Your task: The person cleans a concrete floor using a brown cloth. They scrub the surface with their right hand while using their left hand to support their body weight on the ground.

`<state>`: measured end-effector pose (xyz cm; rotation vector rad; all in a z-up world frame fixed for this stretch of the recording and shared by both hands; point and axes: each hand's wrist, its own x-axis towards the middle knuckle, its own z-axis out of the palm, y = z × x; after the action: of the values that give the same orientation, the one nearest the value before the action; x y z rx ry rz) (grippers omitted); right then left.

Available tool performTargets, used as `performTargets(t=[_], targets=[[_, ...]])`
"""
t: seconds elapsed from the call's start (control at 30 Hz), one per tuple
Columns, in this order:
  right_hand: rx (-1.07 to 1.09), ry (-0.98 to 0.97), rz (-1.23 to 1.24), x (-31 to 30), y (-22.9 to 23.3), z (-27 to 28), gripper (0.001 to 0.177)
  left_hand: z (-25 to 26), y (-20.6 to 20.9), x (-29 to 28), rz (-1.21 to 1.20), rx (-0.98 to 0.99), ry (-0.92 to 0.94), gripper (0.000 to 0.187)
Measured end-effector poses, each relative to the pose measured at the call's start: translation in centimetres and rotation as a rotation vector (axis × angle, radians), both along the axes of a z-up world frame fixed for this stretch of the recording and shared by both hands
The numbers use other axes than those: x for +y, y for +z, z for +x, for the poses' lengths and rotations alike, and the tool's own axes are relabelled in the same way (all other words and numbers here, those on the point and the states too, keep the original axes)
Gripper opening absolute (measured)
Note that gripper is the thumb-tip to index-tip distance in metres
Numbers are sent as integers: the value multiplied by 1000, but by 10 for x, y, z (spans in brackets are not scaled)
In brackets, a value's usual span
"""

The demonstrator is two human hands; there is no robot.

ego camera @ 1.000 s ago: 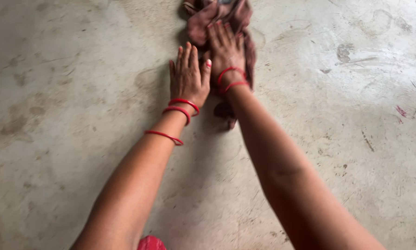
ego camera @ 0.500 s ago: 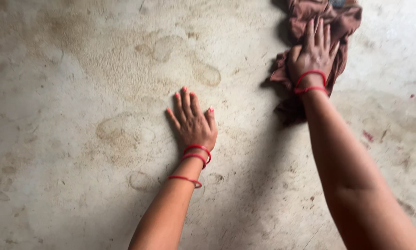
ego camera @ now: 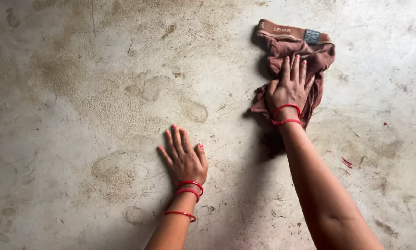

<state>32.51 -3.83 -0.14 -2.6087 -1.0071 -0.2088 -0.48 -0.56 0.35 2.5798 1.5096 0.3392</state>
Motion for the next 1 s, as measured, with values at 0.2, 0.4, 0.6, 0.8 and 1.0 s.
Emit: performTargets(t=[0.2, 0.4, 0.6, 0.8, 1.0], targets=[[-14, 100, 12, 78, -15, -21, 74, 2, 3, 2, -24, -10, -8, 70], [-1, 333, 0, 122, -4, -77, 79, 2, 9, 3, -30, 16, -7, 68], [24, 391, 0, 104, 9, -93, 79, 1, 1, 2, -50, -79, 6, 67], [38, 416, -2, 90, 17, -103, 78, 22, -8, 95, -42, -104, -194, 63], [-38, 437, -30, 95, 9, -100, 80, 57, -10, 144, -69, 0, -30, 66]])
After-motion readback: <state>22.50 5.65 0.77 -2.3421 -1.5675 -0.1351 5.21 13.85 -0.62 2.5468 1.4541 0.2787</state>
